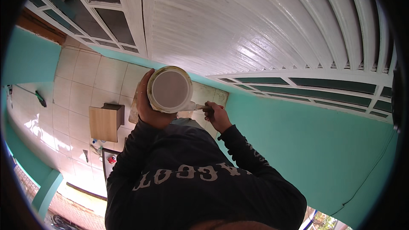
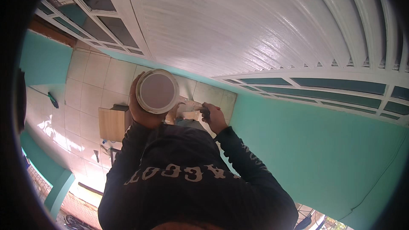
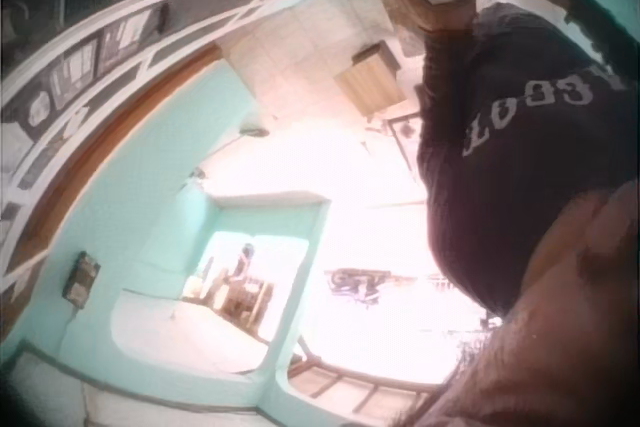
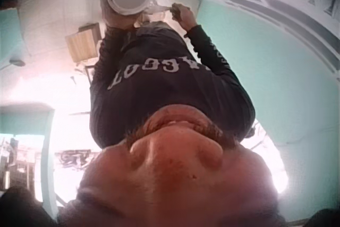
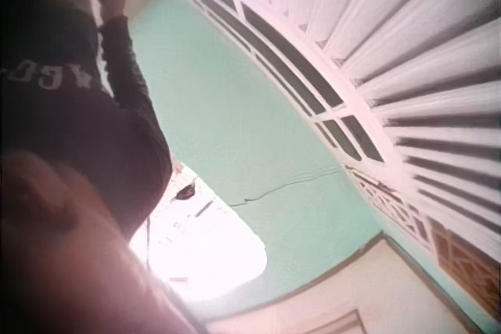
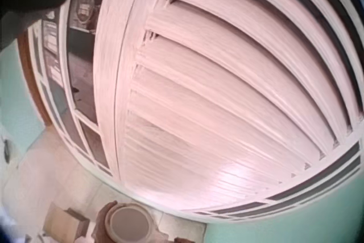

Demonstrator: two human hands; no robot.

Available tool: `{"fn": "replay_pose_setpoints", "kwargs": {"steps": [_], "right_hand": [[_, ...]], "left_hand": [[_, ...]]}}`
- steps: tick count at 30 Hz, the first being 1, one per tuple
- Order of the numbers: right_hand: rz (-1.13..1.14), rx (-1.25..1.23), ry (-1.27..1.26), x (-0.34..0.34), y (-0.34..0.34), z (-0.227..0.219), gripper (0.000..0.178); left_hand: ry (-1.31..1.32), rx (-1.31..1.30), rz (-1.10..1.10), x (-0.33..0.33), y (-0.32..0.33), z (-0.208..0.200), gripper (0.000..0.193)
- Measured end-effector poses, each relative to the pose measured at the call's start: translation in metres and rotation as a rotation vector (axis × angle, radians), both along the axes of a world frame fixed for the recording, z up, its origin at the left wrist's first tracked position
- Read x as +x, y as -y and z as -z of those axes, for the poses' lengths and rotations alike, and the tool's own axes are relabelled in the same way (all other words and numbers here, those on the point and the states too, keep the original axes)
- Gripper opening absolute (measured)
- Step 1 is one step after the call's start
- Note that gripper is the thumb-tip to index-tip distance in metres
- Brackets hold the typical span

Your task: The person paints the white slats of a window shutter using a paintbrush and a paint can. They repeatedly dip the brush into the can and apply white paint to the slats in a systematic manner.

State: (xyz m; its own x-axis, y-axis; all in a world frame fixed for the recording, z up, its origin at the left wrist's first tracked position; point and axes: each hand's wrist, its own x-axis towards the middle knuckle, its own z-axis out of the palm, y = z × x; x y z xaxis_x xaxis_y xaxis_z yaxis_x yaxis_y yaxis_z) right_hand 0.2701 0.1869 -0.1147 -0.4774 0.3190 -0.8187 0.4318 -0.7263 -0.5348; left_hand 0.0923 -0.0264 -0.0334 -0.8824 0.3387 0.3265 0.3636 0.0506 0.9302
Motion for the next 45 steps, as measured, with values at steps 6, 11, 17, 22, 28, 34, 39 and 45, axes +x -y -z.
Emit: {"fn": "replay_pose_setpoints", "kwargs": {"steps": [6, 11, 17, 22, 28, 34, 39, 45], "right_hand": [[-0.093, 0.041, 0.031, -0.016, -0.041, 0.042, 0.022], [-0.305, -0.005, 0.062, -0.013, -0.028, 0.052, 0.02], [-0.465, -0.033, 0.102, 0.001, 0.0, 0.064, 0.021], [-0.601, 0.058, 0.027, 0.008, 0.005, 0.073, 0.021], [-0.616, 0.136, 0.016, 0.03, -0.004, 0.112, 0.023], [-0.595, 0.137, -0.216, 0.074, -0.003, 0.19, 0.019], [-0.653, 0.147, -0.524, 0.146, 0.003, 0.286, 0.02], [-0.616, -0.08, -0.382, 0.242, -0.019, 0.265, 0.021]], "left_hand": [[0.106, -0.134, -0.314, 0.065, 0.022, 0.034, 0.113], [0.161, -0.192, -0.365, 0.12, 0.043, 0.043, 0.12], [0.19, -0.127, -0.517, 0.169, 0.048, 0.043, 0.121], [0.214, -0.046, -0.601, 0.192, 0.055, 0.059, 0.126], [0.061, -0.256, -0.853, 0.23, 0.108, 0.096, 0.121], [-0.199, -0.433, -1.048, 0.317, 0.152, 0.194, 0.12], [-0.173, -0.326, -1.116, 0.432, 0.119, 0.299, 0.117], [0.022, 0.102, -1.027, 0.564, 0.054, 0.332, 0.115]]}}
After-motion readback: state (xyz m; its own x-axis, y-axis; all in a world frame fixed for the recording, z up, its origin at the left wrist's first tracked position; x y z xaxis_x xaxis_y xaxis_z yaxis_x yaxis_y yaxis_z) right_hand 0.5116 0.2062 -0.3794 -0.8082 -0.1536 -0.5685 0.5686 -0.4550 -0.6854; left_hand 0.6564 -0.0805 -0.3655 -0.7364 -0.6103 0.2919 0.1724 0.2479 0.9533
